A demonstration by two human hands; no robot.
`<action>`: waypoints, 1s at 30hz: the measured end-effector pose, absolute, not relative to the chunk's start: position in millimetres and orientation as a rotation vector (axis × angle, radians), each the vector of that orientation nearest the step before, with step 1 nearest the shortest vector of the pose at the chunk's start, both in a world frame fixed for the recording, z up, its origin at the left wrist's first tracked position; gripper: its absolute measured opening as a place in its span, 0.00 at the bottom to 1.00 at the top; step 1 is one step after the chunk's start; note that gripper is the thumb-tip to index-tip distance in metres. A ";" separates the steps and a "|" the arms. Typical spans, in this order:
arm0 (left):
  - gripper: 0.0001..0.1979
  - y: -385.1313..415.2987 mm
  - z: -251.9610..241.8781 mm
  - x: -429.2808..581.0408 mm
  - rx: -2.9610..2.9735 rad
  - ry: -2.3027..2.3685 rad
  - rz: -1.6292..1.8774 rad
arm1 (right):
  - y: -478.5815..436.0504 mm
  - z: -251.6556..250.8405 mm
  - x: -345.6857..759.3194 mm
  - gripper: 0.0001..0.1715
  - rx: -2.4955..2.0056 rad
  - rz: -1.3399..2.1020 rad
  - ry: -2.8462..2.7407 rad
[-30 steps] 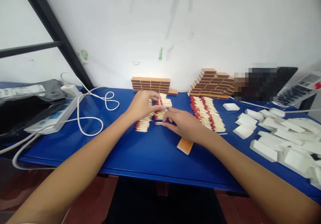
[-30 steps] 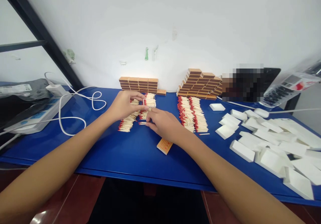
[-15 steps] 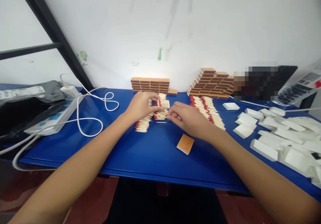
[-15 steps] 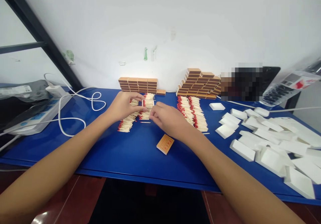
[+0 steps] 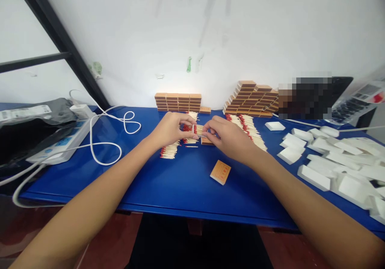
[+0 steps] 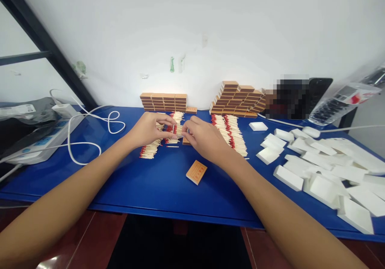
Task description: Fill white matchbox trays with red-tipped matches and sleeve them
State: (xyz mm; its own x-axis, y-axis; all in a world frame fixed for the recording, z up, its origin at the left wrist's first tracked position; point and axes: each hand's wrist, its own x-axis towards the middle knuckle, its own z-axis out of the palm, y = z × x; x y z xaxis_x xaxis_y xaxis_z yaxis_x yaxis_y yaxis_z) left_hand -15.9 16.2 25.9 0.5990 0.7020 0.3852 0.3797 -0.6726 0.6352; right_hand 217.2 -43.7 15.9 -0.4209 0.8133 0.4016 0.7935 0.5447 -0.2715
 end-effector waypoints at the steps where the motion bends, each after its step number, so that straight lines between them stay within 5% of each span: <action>1: 0.18 16.2 26.1 -16.0 2.326 0.857 0.863 | -43.8 15.8 217.4 0.07 -1.268 0.065 -2.294; 30: 0.16 23.5 27.9 -19.3 2.302 0.977 0.957 | -49.7 5.2 202.8 0.05 -1.237 0.238 -2.316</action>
State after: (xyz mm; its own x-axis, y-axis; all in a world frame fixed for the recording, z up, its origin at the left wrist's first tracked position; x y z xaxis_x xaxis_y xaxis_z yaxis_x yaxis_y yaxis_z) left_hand -19.3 23.5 27.9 0.5057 0.7542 0.4189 0.4344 -0.6422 0.6316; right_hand 202.8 -49.7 5.2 -0.4619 0.8167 0.3458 0.7293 0.5717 -0.3760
